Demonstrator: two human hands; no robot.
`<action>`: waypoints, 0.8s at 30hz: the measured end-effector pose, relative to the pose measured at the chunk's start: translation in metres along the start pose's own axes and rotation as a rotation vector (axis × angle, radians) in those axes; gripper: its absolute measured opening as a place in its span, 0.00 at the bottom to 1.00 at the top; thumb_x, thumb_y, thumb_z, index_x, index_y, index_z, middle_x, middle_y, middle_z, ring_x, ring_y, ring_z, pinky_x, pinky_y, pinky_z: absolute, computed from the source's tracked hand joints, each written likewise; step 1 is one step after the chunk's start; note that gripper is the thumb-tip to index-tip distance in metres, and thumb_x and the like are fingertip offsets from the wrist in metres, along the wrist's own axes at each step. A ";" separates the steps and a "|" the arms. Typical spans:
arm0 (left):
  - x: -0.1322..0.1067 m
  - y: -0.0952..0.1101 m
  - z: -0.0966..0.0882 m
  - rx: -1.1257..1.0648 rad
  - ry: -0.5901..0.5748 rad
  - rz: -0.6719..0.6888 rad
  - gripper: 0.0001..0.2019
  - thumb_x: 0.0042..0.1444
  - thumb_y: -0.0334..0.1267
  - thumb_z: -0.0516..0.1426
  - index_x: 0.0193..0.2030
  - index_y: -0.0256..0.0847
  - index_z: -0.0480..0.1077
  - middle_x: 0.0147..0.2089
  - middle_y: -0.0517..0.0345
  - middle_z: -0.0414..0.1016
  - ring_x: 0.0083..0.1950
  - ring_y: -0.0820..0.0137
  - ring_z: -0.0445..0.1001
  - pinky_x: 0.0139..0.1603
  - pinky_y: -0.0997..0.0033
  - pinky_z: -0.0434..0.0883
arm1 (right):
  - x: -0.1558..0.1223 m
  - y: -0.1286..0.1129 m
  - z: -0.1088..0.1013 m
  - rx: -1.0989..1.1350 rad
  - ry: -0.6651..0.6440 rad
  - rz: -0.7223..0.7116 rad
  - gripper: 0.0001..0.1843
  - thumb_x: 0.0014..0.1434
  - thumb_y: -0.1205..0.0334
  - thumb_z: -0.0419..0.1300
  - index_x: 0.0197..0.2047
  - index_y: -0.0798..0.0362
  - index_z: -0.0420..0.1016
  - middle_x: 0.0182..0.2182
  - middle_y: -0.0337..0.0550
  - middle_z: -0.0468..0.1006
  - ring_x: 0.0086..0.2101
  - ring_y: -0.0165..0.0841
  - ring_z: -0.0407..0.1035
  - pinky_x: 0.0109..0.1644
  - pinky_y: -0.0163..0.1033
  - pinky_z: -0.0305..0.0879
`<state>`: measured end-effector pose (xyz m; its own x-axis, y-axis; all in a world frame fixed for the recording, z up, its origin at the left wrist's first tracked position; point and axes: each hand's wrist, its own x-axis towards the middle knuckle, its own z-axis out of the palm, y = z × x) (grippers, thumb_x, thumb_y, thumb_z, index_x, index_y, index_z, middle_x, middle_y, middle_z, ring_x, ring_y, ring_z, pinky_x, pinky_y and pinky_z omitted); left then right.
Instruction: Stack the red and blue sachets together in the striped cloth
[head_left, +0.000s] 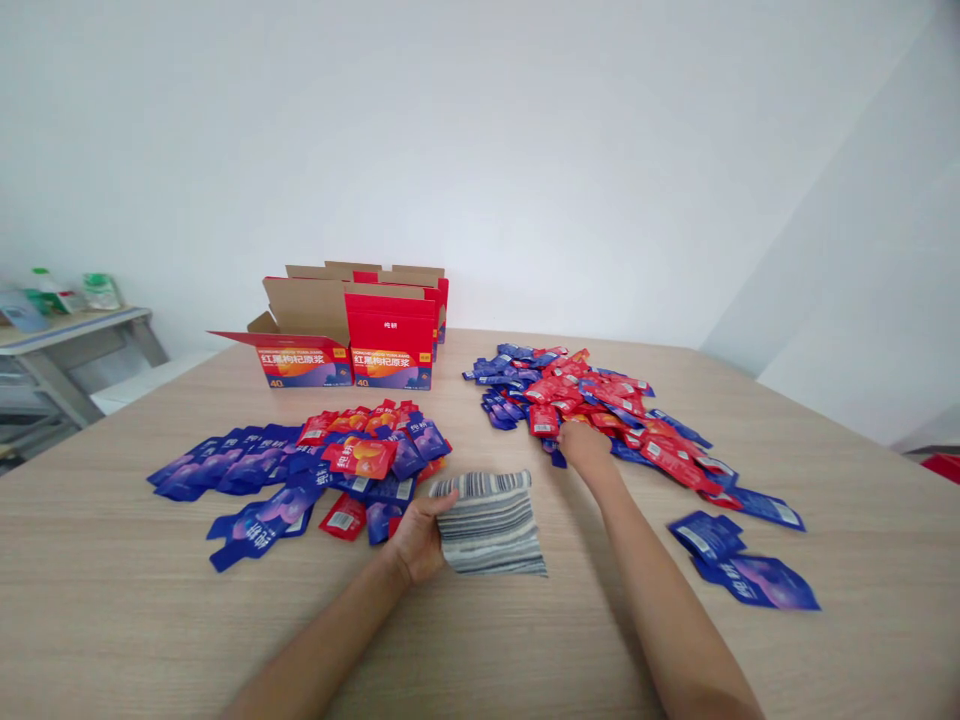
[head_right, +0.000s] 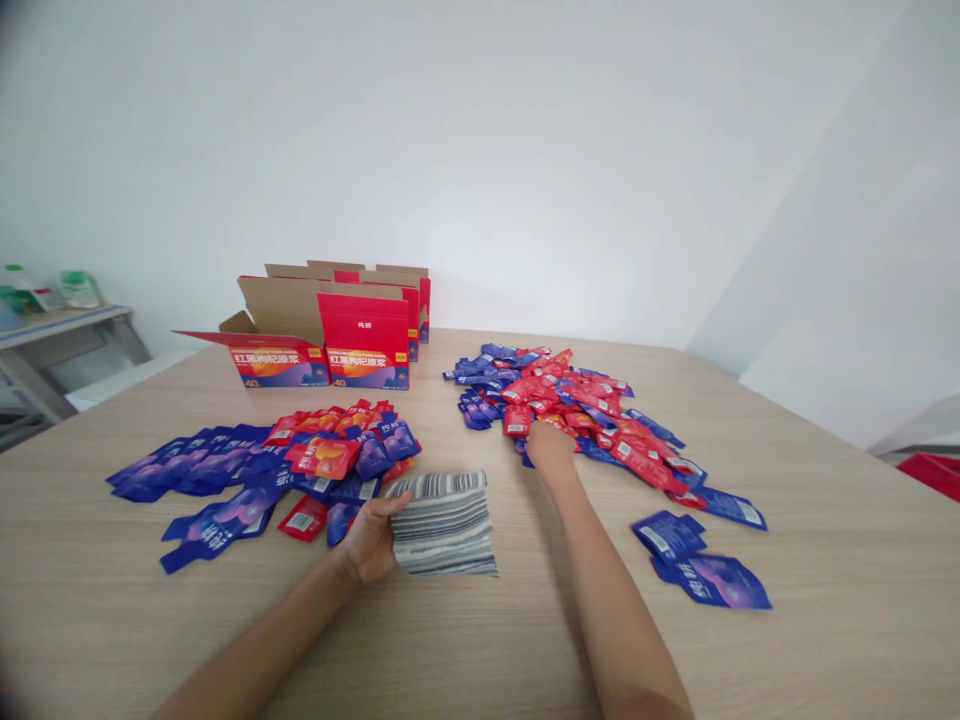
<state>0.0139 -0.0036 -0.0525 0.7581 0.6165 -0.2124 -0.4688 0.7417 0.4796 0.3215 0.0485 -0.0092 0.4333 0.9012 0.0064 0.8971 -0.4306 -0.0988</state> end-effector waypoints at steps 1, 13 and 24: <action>0.000 0.001 0.000 -0.010 0.002 0.009 0.16 0.60 0.36 0.58 0.52 0.30 0.78 0.42 0.43 0.84 0.54 0.53 0.80 0.66 0.50 0.65 | -0.001 0.000 -0.003 0.007 0.020 0.001 0.16 0.68 0.56 0.61 0.55 0.55 0.73 0.52 0.49 0.76 0.48 0.41 0.74 0.51 0.50 0.73; -0.004 0.006 0.015 -0.129 -0.009 0.123 0.21 0.65 0.49 0.55 0.51 0.34 0.78 0.49 0.43 0.83 0.57 0.52 0.78 0.67 0.48 0.63 | -0.036 0.007 -0.085 0.342 0.393 -0.342 0.14 0.70 0.58 0.42 0.37 0.50 0.65 0.35 0.44 0.75 0.38 0.37 0.70 0.43 0.39 0.66; -0.007 -0.010 0.012 0.008 -0.115 0.059 0.25 0.57 0.47 0.62 0.58 0.34 0.74 0.51 0.41 0.82 0.59 0.48 0.76 0.66 0.46 0.62 | -0.086 -0.107 -0.026 0.693 0.205 -0.569 0.11 0.69 0.58 0.46 0.37 0.49 0.66 0.31 0.42 0.77 0.36 0.38 0.73 0.42 0.38 0.67</action>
<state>0.0187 -0.0181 -0.0460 0.7765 0.6244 -0.0850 -0.5109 0.7027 0.4952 0.1902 0.0158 0.0268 0.0083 0.9138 0.4061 0.7561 0.2601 -0.6005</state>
